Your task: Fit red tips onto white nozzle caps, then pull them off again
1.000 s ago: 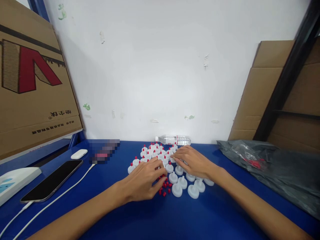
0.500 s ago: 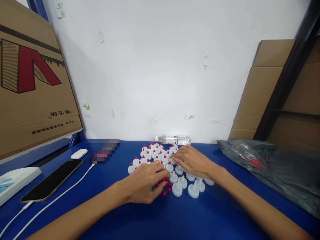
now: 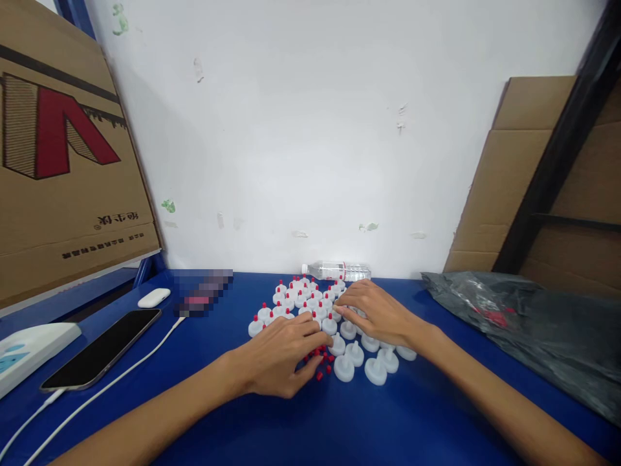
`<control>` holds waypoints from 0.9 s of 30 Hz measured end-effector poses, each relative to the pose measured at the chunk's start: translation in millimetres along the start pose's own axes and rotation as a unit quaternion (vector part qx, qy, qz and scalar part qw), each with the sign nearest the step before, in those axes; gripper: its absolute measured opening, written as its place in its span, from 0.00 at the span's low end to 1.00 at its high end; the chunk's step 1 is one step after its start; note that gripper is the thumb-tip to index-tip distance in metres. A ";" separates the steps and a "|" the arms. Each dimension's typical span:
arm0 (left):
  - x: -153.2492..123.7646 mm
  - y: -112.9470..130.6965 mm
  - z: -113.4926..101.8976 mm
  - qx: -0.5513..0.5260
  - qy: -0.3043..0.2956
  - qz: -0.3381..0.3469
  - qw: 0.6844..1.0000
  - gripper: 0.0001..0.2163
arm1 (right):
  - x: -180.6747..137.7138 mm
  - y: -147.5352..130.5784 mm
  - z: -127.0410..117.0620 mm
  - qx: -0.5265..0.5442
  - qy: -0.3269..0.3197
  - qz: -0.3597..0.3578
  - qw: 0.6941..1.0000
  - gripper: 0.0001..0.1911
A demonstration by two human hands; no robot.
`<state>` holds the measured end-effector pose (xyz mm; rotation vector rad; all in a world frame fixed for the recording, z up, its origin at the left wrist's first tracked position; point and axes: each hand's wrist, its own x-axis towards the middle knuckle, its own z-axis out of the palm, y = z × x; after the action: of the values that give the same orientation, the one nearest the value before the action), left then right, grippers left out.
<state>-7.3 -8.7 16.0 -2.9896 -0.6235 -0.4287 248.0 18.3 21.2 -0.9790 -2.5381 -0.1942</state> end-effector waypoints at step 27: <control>2.6 -8.1 6.6 0.012 0.138 -0.139 0.981 0.09 | 5.5 -40.4 12.3 -0.077 0.129 -0.138 0.979 0.09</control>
<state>-6.6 0.5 10.4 -2.7511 -1.0084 -0.8262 213.3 -5.1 13.0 -0.6028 -2.4321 -0.5684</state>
